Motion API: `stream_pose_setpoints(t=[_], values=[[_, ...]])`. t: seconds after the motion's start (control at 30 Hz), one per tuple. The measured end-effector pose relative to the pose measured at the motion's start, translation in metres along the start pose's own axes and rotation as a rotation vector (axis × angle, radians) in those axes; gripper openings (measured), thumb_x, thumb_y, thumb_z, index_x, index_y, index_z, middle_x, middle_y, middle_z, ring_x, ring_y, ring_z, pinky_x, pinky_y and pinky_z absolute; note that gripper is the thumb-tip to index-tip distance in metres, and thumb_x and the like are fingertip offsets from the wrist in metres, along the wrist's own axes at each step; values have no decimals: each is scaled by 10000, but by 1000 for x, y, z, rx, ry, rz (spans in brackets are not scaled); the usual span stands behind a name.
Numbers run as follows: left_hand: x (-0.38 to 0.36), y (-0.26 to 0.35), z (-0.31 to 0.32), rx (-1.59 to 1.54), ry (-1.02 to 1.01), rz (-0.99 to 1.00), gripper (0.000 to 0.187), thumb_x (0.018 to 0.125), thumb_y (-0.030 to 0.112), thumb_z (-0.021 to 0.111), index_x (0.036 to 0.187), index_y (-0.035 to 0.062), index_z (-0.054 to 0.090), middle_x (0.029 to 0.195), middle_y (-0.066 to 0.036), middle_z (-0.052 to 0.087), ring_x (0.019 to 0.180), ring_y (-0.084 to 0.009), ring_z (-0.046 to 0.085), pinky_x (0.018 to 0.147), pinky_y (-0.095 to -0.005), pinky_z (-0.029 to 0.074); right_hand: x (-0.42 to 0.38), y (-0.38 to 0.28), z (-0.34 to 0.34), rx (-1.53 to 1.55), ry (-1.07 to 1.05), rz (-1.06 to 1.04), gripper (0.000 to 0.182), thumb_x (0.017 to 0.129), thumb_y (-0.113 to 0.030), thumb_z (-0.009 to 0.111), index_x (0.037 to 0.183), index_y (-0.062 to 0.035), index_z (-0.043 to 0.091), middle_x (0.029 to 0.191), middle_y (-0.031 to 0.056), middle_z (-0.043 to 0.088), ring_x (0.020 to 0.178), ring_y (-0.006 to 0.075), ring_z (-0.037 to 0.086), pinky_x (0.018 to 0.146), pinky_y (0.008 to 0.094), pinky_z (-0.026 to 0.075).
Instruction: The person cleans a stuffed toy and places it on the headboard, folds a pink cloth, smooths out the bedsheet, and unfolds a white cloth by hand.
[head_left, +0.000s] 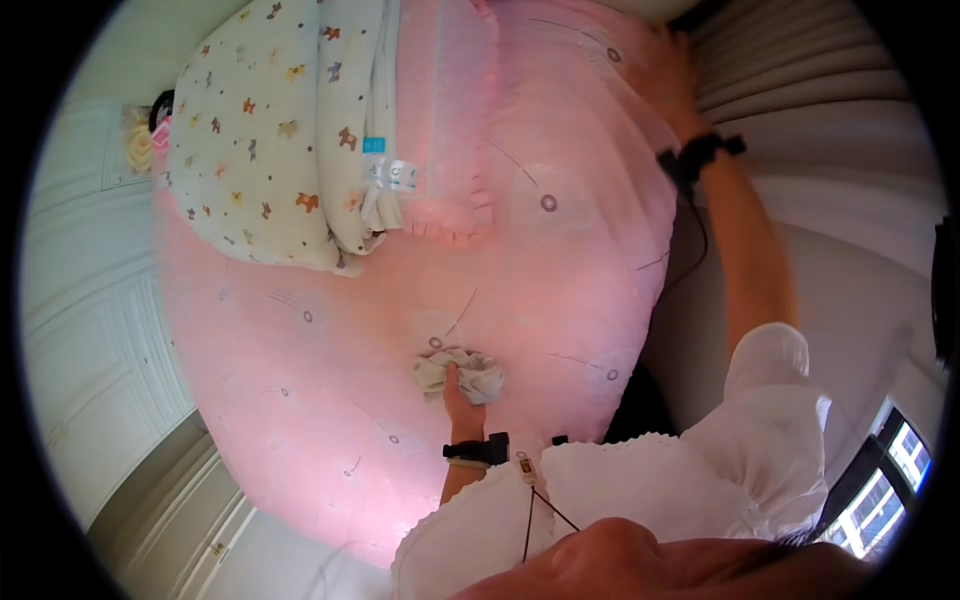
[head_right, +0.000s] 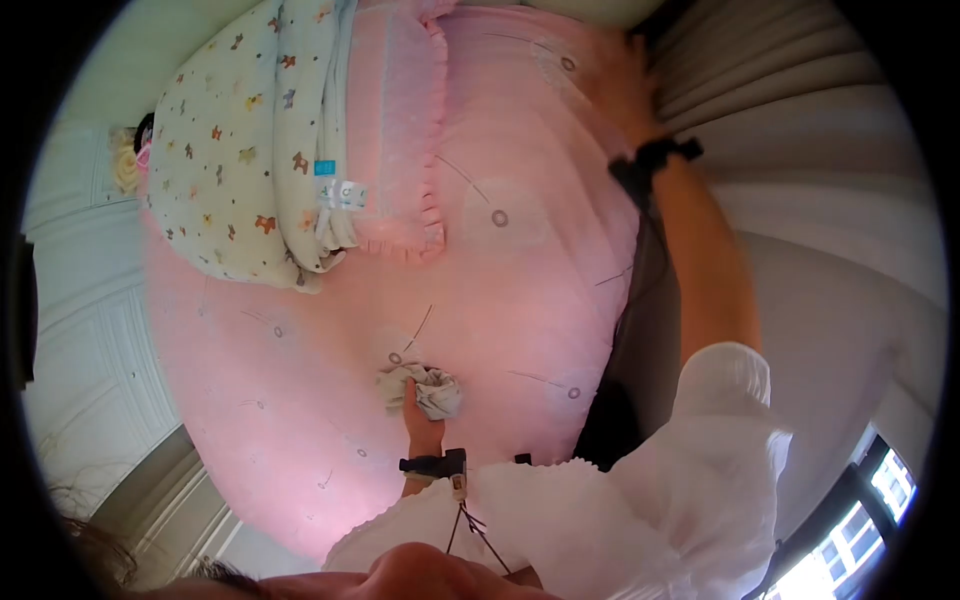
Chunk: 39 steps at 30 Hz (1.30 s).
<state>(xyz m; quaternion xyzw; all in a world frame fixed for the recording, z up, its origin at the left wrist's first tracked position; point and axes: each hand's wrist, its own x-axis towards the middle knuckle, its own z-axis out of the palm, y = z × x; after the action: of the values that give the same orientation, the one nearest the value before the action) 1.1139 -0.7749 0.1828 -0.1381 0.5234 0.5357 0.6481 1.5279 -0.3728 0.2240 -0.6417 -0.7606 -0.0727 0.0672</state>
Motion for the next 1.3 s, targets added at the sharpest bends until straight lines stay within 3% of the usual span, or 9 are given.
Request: stream_pose_setpoints(t=[0.13,0.2,0.27,0.5,0.7,0.77,1.03,1.17,1.3], values=[[2,0,-5,18,-85,-22,268,975,236,493,1174,64,545,1100,-68,622,1007,-238,611,898,-421,498,-115,-49,0,282,-289,-337,545,905,-380,551,1403,-211,412,1510,72,308,1402,367,208,1082,605,193],[0,8,-4,6,-97,-13,272,978,238,487,1183,68,541,1113,-70,618,1023,-239,604,917,-426,487,-149,-16,41,126,-11,71,578,914,-396,532,1403,-119,400,1495,147,312,1383,399,238,1092,550,237],[-9,8,-2,-20,-86,-18,277,981,240,481,1193,71,536,1131,-72,613,1044,-241,595,938,-432,473,-172,20,77,901,-190,922,618,915,-380,520,1385,-3,381,1443,250,341,1332,444,298,1090,503,268],[-49,-1,-3,-74,-122,-90,320,992,279,449,1212,62,531,1177,-98,604,1097,-266,578,966,-435,452,-238,-87,-61,316,63,-233,513,924,-225,555,1356,7,405,1421,244,376,1314,413,355,1115,457,247],[-113,9,-35,-37,-125,-86,378,994,315,418,1217,34,540,1169,-126,610,1103,-289,576,992,-440,432,-378,-43,45,472,-390,728,485,934,-195,527,1363,5,419,1441,226,368,1336,393,335,1119,434,245],[-146,15,-61,-51,-112,-45,387,992,316,417,1224,31,539,1170,-129,609,1104,-292,574,994,-439,431,-359,-121,-56,542,194,442,474,932,-221,509,1340,12,447,1413,237,400,1311,409,371,1090,458,298],[-257,27,-220,-93,-152,40,370,988,303,437,1243,50,525,1192,-111,605,1117,-269,574,996,-427,438,-535,-210,-19,433,-157,685,524,945,-159,476,1423,0,332,1456,248,331,1321,403,341,1102,403,273],[-345,17,-324,-191,-58,69,370,995,276,429,1257,24,492,1170,-133,602,1071,-278,592,948,-424,476,-618,-291,-56,476,-151,174,513,946,-215,422,1383,41,342,1406,297,356,1305,412,351,1083,465,300],[-376,0,-439,-207,-20,149,371,990,271,443,1259,19,487,1199,-144,590,1090,-299,585,975,-444,462,-710,-280,50,411,-1313,489,590,898,-265,518,1393,-1,337,1448,235,317,1319,410,317,1055,474,338]])
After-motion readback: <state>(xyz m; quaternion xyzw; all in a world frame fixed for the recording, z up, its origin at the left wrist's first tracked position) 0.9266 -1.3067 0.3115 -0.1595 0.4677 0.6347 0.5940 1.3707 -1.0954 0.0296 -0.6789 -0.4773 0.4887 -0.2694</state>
